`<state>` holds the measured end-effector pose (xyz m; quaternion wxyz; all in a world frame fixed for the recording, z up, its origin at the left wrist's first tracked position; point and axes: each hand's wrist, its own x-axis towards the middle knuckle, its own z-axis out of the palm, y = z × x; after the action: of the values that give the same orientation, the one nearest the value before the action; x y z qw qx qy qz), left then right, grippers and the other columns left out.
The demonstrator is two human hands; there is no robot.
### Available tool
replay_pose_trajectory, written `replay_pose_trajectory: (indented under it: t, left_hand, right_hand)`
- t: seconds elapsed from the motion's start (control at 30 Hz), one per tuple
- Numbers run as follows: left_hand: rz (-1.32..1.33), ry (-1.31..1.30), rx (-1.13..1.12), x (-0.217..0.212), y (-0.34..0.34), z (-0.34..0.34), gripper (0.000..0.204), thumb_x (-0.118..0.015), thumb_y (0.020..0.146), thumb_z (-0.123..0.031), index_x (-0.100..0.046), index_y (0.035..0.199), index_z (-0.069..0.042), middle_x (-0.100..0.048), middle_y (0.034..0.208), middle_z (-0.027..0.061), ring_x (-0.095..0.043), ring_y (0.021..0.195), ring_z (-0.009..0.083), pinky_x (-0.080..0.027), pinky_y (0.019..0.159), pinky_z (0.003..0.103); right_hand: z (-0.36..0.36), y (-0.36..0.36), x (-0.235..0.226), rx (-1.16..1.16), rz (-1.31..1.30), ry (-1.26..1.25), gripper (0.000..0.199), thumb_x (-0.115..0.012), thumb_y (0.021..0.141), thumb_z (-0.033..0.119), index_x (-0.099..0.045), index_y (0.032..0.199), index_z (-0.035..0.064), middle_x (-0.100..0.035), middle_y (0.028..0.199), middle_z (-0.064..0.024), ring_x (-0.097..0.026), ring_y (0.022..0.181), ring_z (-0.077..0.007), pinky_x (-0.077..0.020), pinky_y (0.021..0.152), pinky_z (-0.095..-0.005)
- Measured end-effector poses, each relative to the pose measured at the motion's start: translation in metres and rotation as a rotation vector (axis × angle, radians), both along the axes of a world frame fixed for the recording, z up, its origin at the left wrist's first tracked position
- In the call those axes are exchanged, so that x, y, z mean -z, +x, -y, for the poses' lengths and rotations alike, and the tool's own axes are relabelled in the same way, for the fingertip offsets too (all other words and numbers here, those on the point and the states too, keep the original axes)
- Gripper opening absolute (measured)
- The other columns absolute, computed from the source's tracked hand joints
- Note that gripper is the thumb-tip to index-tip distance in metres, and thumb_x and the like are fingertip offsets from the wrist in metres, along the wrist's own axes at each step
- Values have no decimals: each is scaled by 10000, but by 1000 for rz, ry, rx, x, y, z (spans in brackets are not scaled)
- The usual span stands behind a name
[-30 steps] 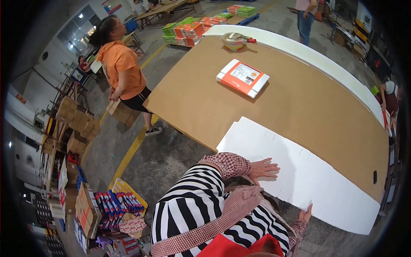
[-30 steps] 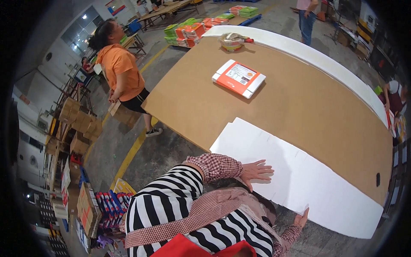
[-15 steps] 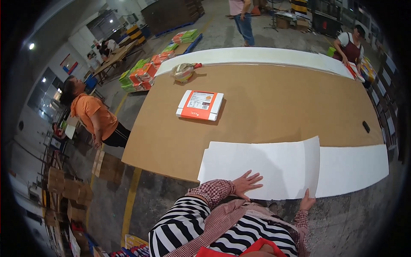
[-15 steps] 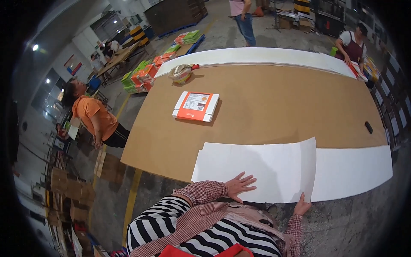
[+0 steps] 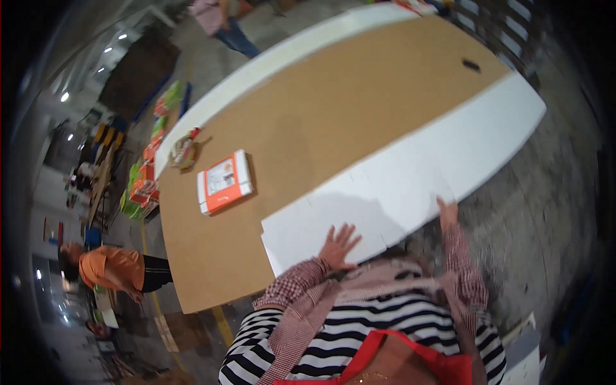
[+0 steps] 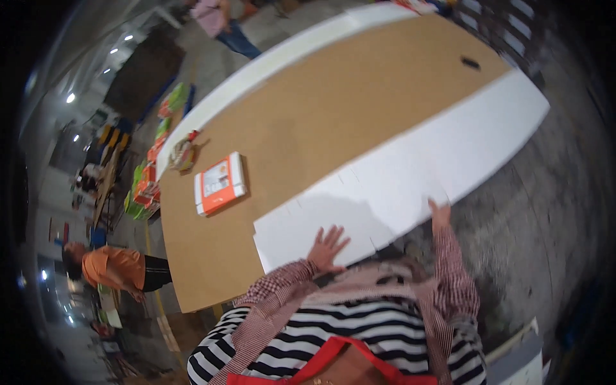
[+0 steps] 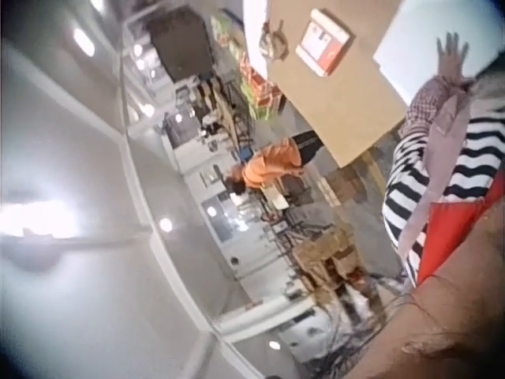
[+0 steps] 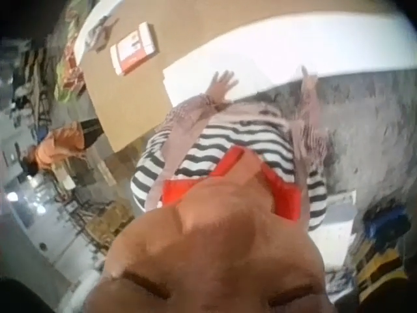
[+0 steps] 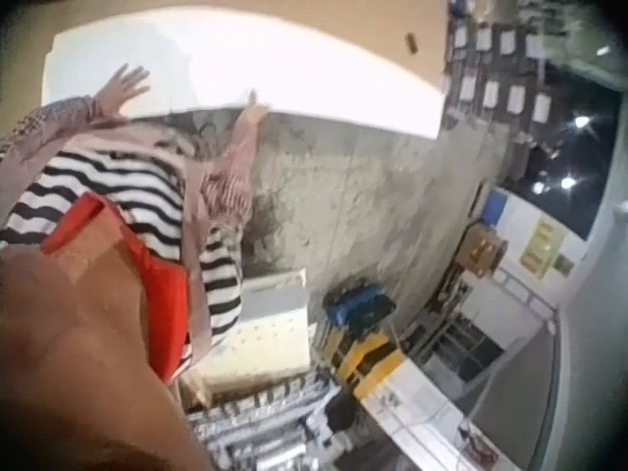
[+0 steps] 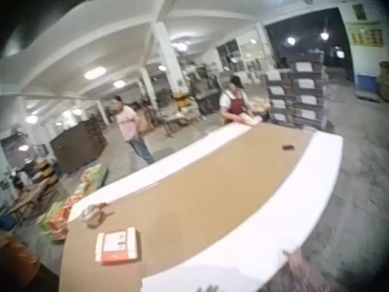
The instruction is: Organizing and counting large sheets of white paper on a packaging table.
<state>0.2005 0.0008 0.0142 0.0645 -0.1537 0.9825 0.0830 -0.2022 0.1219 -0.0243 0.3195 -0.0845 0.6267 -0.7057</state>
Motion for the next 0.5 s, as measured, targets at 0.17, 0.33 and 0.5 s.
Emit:
replay_pose_trajectory:
  t: [0.17, 0.33, 0.5]
  left_hand:
    - [11, -26, -46, -5, 0, 0, 1016, -423, 729, -825, -225, 1500, -194, -85, 1567, 172, -43, 1447, 361, -9, 1114, 607]
    - [10, -24, 12, 2, -19, -6, 1015, -432, 726, -825, -232, 1499, -198, -83, 1568, 169, -43, 1448, 357, 4, 1112, 605]
    - [49, -26, -29, -1, -12, -10, 1009, -443, 725, -822, -259, 1490, -189, -83, 1568, 173, -44, 1447, 361, 6, 1110, 605]
  right_hand:
    - [16, -43, -21, -66, 161, 127, 317, -626, 902, 230, -636, 1156, 41, -641, 1098, -41, -571, 1014, -144, -444, 860, -304]
    - [11, -88, 6, -328, -465, 499, 347, -676, 850, 336, -671, 898, -7, -668, 838, -102, -619, 799, -190, -475, 710, -332]
    - [21, -64, -12, -331, -739, 685, 304, -626, 863, 321, -635, 832, 19, -621, 771, -162, -603, 756, -316, -459, 681, -419]
